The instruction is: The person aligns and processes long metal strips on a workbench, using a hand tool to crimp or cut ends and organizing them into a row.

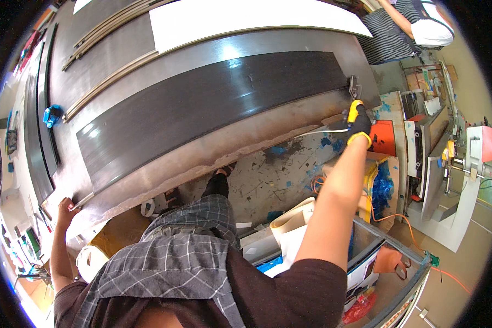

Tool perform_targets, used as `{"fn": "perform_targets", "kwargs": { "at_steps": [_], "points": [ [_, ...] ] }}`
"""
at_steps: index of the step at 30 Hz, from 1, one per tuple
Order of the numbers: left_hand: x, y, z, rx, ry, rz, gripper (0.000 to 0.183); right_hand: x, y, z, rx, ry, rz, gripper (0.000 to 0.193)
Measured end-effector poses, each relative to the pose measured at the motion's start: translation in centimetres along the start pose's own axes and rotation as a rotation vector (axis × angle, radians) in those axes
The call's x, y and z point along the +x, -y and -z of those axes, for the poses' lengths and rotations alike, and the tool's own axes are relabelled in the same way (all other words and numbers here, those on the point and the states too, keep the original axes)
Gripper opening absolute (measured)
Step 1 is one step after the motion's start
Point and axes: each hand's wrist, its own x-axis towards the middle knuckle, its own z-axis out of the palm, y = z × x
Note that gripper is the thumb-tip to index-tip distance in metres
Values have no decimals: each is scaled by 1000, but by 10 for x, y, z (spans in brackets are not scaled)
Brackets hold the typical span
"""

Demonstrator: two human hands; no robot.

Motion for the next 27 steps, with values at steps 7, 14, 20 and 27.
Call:
{"fn": "perform_targets", "kwargs": {
  "at_steps": [7,14,20,27],
  "points": [
    [-16,-2,2,-56,-10,-45,36,-302,-101,-110,-194,809,510,34],
    [13,-12,4,-70,0,-167,38,-561,-94,-242,-580,1236,716,45],
    [-6,4,0,-64,6,-96,41,-394,-112,-150,-309,680,631,39],
    [19,-1,5,-26,94,-45,43,1,-25,-3,-1571,-87,984,39]
  ]
}}
